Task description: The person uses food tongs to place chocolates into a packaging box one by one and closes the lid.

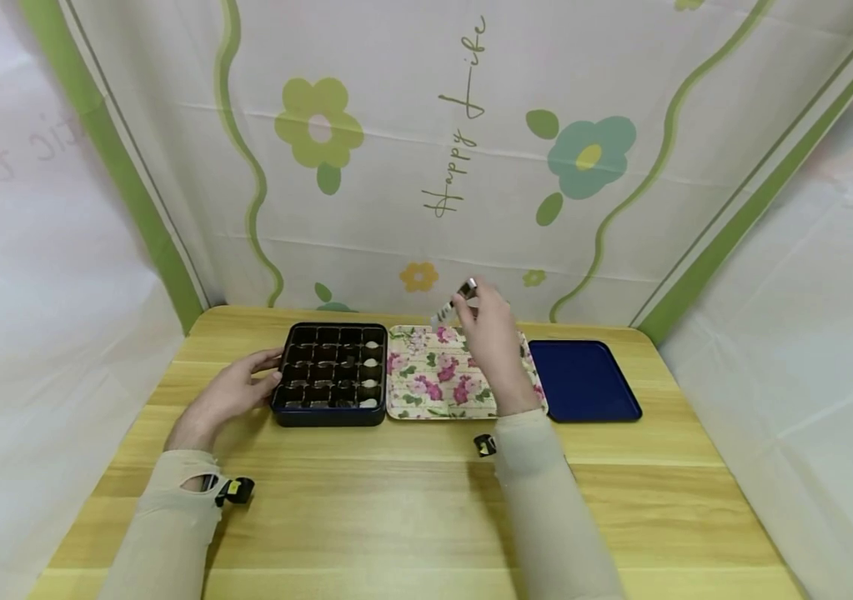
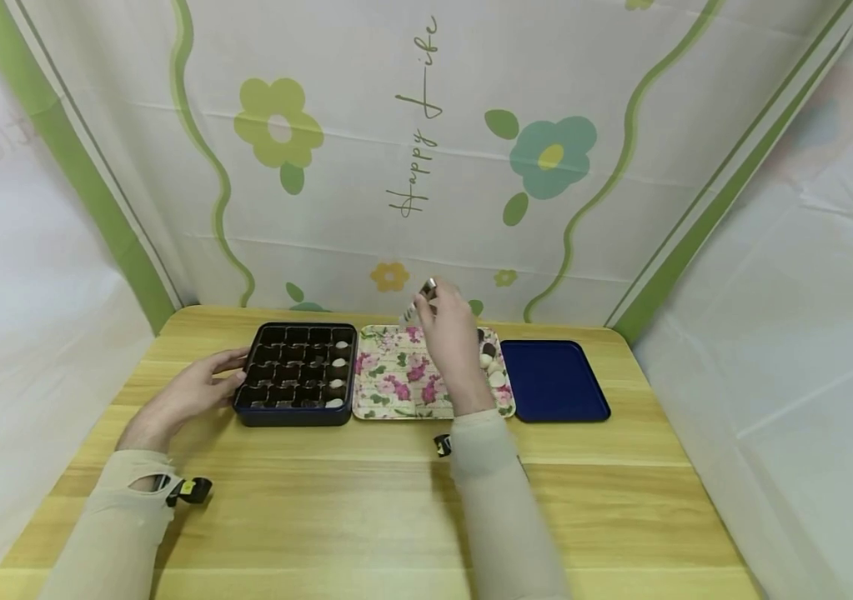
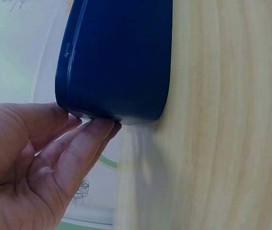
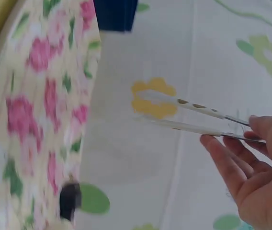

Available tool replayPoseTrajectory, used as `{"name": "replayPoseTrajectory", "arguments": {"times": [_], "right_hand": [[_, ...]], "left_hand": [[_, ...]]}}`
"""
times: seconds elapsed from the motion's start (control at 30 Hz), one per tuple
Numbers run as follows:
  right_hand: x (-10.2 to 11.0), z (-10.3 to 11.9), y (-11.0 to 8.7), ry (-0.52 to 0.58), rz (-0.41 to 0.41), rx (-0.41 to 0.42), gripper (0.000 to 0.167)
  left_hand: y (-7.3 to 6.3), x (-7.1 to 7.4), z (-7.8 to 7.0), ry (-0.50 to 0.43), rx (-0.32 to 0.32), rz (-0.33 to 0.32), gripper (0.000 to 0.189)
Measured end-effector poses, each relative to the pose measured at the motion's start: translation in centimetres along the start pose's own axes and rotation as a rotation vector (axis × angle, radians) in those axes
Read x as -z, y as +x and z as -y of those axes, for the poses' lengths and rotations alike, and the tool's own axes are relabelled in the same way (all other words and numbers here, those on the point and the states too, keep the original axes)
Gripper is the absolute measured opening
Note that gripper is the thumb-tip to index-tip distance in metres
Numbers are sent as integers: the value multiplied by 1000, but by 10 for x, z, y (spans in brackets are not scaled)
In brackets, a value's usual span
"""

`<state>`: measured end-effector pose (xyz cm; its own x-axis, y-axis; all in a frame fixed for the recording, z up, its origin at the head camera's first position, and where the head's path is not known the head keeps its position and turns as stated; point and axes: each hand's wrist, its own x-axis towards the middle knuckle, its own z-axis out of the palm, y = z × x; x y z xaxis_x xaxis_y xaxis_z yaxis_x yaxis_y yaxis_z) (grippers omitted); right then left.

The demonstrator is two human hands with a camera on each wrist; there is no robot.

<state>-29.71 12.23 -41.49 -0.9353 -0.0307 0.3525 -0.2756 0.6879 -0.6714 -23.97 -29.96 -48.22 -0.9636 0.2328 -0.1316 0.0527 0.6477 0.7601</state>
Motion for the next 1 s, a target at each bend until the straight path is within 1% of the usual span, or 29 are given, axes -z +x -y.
{"name": "replayPoseTrajectory", "arguments": {"times": [0.1, 0.2, 0.33, 0.47, 0.57, 0.67, 0.77, 0.83, 1.0], "right_hand": [[19, -10, -4, -15, 39, -28, 23], [38, -19, -9, -52, 96, -59, 24], [62, -29, -15, -69, 153, -88, 22], [81, -41, -18, -66, 171, -87, 20], [93, -53, -18, -69, 176, -76, 20], [101, -66, -18, -60, 199, -74, 19], [105, -78, -17, -51, 230, -75, 20], [107, -86, -17, -49, 246, -79, 20], [108, -99, -16, -31, 247, -85, 19]], "left_hand": [[1, 0, 0, -6, 3, 4, 64], [1, 0, 0, -9, 3, 7, 64], [1, 0, -1, -9, 2, 10, 64], [1, 0, -2, 16, -9, 0, 64], [3, 2, -3, 70, -39, -10, 64], [4, 5, -5, 134, -73, -7, 64], [4, 8, -7, 188, -91, 4, 65], [5, 10, -9, 212, -90, 15, 65], [8, 12, -12, 233, -72, 42, 65]]}}
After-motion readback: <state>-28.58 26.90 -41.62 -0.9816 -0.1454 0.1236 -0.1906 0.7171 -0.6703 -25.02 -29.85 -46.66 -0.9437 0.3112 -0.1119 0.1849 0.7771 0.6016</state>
